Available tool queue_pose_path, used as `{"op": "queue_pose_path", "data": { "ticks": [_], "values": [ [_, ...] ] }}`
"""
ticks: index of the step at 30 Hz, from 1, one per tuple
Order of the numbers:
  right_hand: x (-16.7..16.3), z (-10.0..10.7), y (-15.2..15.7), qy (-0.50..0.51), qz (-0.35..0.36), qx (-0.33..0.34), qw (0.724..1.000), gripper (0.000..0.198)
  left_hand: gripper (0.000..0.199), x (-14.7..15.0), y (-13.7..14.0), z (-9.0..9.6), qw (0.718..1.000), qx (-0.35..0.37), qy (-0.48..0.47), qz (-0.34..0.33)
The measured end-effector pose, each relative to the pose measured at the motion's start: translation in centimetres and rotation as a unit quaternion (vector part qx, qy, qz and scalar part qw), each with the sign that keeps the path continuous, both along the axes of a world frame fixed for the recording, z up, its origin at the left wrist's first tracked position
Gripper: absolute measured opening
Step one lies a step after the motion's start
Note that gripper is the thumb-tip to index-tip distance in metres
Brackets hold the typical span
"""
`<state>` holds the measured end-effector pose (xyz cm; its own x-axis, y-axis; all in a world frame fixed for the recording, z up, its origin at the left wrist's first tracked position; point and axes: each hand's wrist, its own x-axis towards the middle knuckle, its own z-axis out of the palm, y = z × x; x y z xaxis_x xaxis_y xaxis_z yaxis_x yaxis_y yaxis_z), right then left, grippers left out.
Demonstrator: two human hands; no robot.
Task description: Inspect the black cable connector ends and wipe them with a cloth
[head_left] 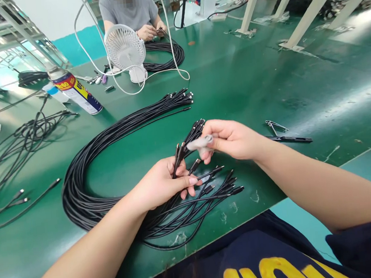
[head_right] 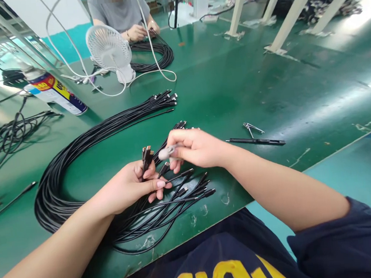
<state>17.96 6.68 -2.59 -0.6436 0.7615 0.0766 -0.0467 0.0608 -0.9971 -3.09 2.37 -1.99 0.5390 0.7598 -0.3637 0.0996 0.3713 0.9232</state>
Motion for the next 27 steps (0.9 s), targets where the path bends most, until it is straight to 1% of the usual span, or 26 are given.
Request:
{"op": "queue_pose_path", "data": {
  "ticks": [2, 3, 5, 6, 8, 9, 10, 12, 14, 17, 20, 22, 23, 27],
  "values": [
    [0.6, 0.0, 0.4, 0.017, -0.033, 0.015, 0.999, 0.029, 0.042, 0.0, 0.0, -0.1, 1.0, -0.003, 0.002, -0.005],
    [0.7, 0.0, 0.5, 0.014, -0.037, 0.022, 0.999, 0.025, 0.041, 0.0, 0.0, -0.2, 1.0, -0.004, 0.002, -0.005],
    [0.6, -0.2, 0.5, -0.025, -0.017, 0.053, 0.998, 0.019, 0.041, 0.1, 0.0, -0.3, 1.0, -0.002, 0.005, -0.003],
    [0.3, -0.2, 0.3, -0.057, 0.0, 0.083, 0.995, 0.016, 0.039, 0.1, 0.1, -0.2, 1.0, 0.002, 0.012, -0.003],
    [-0.4, -0.1, -0.4, -0.127, 0.035, 0.163, 0.978, 0.012, 0.03, 0.2, 0.1, -0.1, 0.999, 0.018, 0.038, -0.008],
    [-0.9, 0.0, -0.8, -0.152, 0.046, 0.191, 0.969, 0.011, 0.025, 0.2, 0.1, 0.0, 0.998, 0.029, 0.056, -0.012],
    [-1.2, 0.1, -1.1, -0.167, 0.053, 0.2, 0.964, 0.011, 0.02, 0.3, 0.0, 0.1, 0.996, 0.041, 0.074, -0.016],
    [-1.8, 0.2, -1.7, -0.179, 0.052, 0.178, 0.966, 0.012, 0.016, 0.4, -0.1, 0.4, 0.993, 0.059, 0.101, -0.019],
    [-2.0, 0.1, -1.8, -0.169, 0.032, 0.125, 0.977, 0.01, 0.017, 0.4, -0.3, 0.5, 0.991, 0.07, 0.113, -0.018],
    [-1.9, -0.4, -1.4, -0.126, 0.001, 0.041, 0.991, 0.011, 0.019, 0.3, -0.4, 0.4, 0.991, 0.073, 0.113, -0.012],
    [-1.8, -1.0, -0.8, -0.109, 0.007, -0.011, 0.994, 0.009, 0.021, 0.2, -0.3, 0.0, 0.992, 0.064, 0.108, -0.008],
    [-1.8, -1.2, -0.7, -0.132, 0.009, -0.013, 0.991, 0.01, 0.022, 0.2, -0.2, -0.3, 0.992, 0.064, 0.107, -0.005],
    [-1.9, -1.2, -0.7, -0.148, 0.009, 0.0, 0.989, 0.012, 0.023, 0.1, -0.1, -0.5, 0.992, 0.067, 0.109, -0.006],
    [-2.1, -0.8, -1.4, -0.189, 0.024, 0.09, 0.977, 0.014, 0.019, -0.1, -0.1, -0.7, 0.987, 0.09, 0.13, -0.029]
  ]
}}
